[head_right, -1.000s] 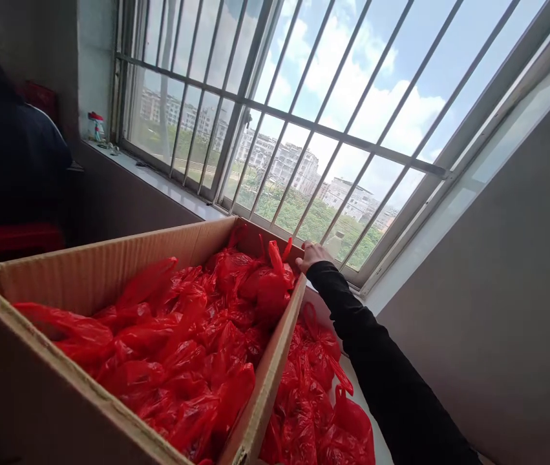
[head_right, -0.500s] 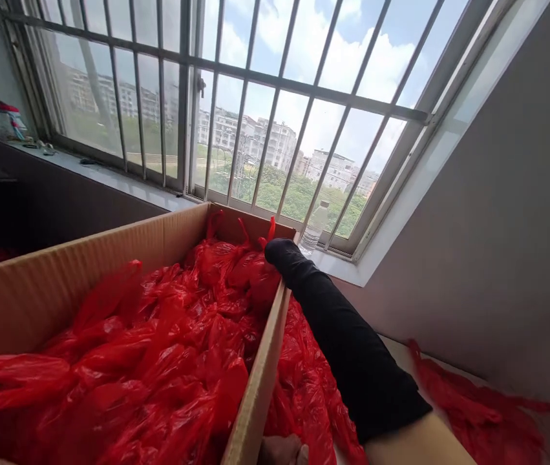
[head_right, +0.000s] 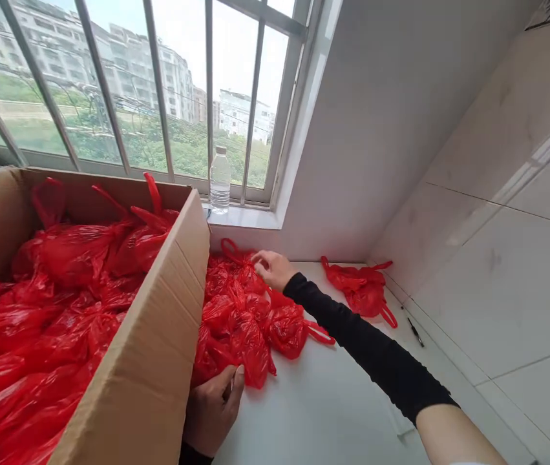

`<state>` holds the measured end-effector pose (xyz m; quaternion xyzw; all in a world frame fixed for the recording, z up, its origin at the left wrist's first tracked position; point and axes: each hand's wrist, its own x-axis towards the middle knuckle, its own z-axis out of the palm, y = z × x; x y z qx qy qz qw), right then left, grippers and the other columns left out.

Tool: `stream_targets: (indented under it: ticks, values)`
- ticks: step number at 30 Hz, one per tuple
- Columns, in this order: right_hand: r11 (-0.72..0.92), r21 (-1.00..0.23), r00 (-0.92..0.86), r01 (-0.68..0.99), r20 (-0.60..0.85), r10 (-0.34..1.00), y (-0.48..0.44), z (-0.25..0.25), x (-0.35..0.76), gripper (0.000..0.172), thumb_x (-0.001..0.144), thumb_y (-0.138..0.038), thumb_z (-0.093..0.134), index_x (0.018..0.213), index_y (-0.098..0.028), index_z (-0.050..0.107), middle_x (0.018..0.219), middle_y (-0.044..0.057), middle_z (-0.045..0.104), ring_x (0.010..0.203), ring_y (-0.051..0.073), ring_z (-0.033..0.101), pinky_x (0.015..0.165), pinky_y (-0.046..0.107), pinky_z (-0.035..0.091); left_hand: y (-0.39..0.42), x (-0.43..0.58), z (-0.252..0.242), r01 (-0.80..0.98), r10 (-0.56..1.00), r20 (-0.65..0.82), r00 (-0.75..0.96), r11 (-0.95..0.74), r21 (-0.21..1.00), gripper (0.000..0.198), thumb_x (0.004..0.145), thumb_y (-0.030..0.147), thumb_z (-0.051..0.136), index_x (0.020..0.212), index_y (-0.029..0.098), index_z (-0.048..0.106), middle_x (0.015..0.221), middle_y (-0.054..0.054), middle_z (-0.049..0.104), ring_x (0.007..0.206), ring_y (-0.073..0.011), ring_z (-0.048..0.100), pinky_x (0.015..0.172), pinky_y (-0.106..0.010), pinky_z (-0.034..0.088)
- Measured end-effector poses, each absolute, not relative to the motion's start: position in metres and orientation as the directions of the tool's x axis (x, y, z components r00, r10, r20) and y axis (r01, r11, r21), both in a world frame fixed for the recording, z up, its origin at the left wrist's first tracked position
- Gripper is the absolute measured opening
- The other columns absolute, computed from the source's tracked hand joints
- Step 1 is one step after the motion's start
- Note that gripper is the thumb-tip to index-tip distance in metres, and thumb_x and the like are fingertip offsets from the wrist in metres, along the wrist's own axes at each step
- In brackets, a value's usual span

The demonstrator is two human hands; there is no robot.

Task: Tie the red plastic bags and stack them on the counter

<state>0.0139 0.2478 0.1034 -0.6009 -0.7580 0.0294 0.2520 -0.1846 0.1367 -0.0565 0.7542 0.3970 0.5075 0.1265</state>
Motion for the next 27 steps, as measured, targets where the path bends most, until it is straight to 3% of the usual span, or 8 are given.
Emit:
stream_targets:
  ticks: [2, 4, 7, 13, 18, 22, 24, 27]
  values:
    - [0.216, -0.343, -0.126, 0.914, 0.264, 0.956, 0.198, 0.045, 0.044, 0.029, 0.088, -0.026, 0.059, 0.115, -0.020, 0.069, 0.103, 0.009, 0.074, 0.094, 0.024, 0.069, 0.090, 0.039, 0.054, 0.139, -0.184, -0.058, 0.503, 0.686, 0.685, 0.245, -0.694, 0.515, 0.038, 0.095, 0.024, 0.049, 0.057, 0.021, 0.047, 0.042, 0.005, 0.044, 0.035, -0.0099, 0.047, 0.040, -0.025, 0.033]
    - [0.138, -0.277, -0.108, 0.951, 0.122, 0.987, 0.169, -0.002, 0.064, 0.049, 0.086, -0.036, 0.065, 0.132, -0.022, 0.061, 0.124, 0.014, 0.067, 0.113, 0.030, 0.063, 0.097, 0.044, 0.051, 0.141, -0.185, -0.060, 0.533, 0.668, 0.687, 0.286, -0.707, 0.465, 0.038, 0.095, 0.024, 0.049, 0.058, 0.021, 0.047, 0.043, 0.006, 0.045, 0.035, -0.0100, 0.048, 0.041, -0.024, 0.034]
    - [0.076, -0.264, -0.064, 0.962, 0.053, 0.997, 0.180, -0.033, 0.079, 0.055, 0.086, -0.034, 0.064, 0.138, -0.018, 0.057, 0.139, 0.018, 0.057, 0.129, 0.035, 0.052, 0.106, 0.049, 0.043, 0.143, -0.186, -0.067, 0.538, 0.682, 0.667, 0.301, -0.699, 0.471, 0.037, 0.096, 0.026, 0.048, 0.059, 0.021, 0.048, 0.044, 0.006, 0.046, 0.037, -0.0091, 0.048, 0.044, -0.022, 0.035]
    - [0.011, -0.344, 0.048, 0.939, 0.164, 0.985, 0.288, 0.005, 0.089, 0.048, 0.089, -0.025, 0.058, 0.136, -0.017, 0.058, 0.139, 0.016, 0.057, 0.131, 0.030, 0.049, 0.112, 0.046, 0.034, 0.147, -0.191, -0.075, 0.549, 0.693, 0.643, 0.326, -0.693, 0.468, 0.037, 0.096, 0.027, 0.050, 0.060, 0.020, 0.051, 0.046, 0.006, 0.044, 0.038, -0.0076, 0.043, 0.045, -0.020, 0.034]
    - [-0.010, -0.408, 0.172, 0.913, 0.363, 0.916, 0.255, 0.007, 0.046, 0.047, 0.100, -0.023, 0.032, 0.143, -0.018, 0.049, 0.140, 0.015, 0.053, 0.131, 0.026, 0.045, 0.114, 0.048, 0.032, 0.150, -0.192, -0.076, 0.530, 0.697, 0.635, 0.332, -0.695, 0.486, 0.035, 0.096, 0.027, 0.051, 0.062, 0.019, 0.055, 0.048, 0.005, 0.045, 0.041, -0.0076, 0.045, 0.047, -0.019, 0.037]
    - [0.230, -0.430, -0.062, 0.873, 0.370, 0.927, 0.183, -0.031, 0.012, 0.062, 0.088, -0.048, 0.060, 0.146, -0.029, 0.046, 0.146, 0.012, 0.047, 0.132, 0.032, 0.045, 0.110, 0.051, 0.040, 0.150, -0.189, -0.068, 0.499, 0.679, 0.649, 0.342, -0.717, 0.487, 0.034, 0.095, 0.025, 0.052, 0.062, 0.018, 0.056, 0.049, 0.005, 0.048, 0.040, -0.0068, 0.046, 0.047, -0.018, 0.039]
    - [0.319, -0.420, -0.200, 0.850, 0.302, 0.932, 0.163, -0.050, 0.011, 0.064, 0.086, -0.048, 0.063, 0.146, -0.033, 0.045, 0.149, 0.013, 0.045, 0.136, 0.035, 0.044, 0.110, 0.057, 0.039, 0.150, -0.187, -0.063, 0.490, 0.666, 0.662, 0.343, -0.728, 0.479, 0.033, 0.095, 0.024, 0.052, 0.063, 0.018, 0.057, 0.049, 0.005, 0.050, 0.040, -0.0069, 0.049, 0.048, -0.018, 0.040]
    - [0.245, -0.424, -0.167, 0.872, 0.213, 0.963, 0.153, -0.067, 0.029, 0.054, 0.091, -0.039, 0.057, 0.144, -0.032, 0.049, 0.147, 0.014, 0.050, 0.137, 0.035, 0.045, 0.112, 0.060, 0.036, 0.150, -0.186, -0.059, 0.480, 0.669, 0.661, 0.338, -0.727, 0.491, 0.031, 0.095, 0.023, 0.052, 0.065, 0.018, 0.058, 0.051, 0.005, 0.055, 0.042, -0.0070, 0.051, 0.049, -0.018, 0.041]
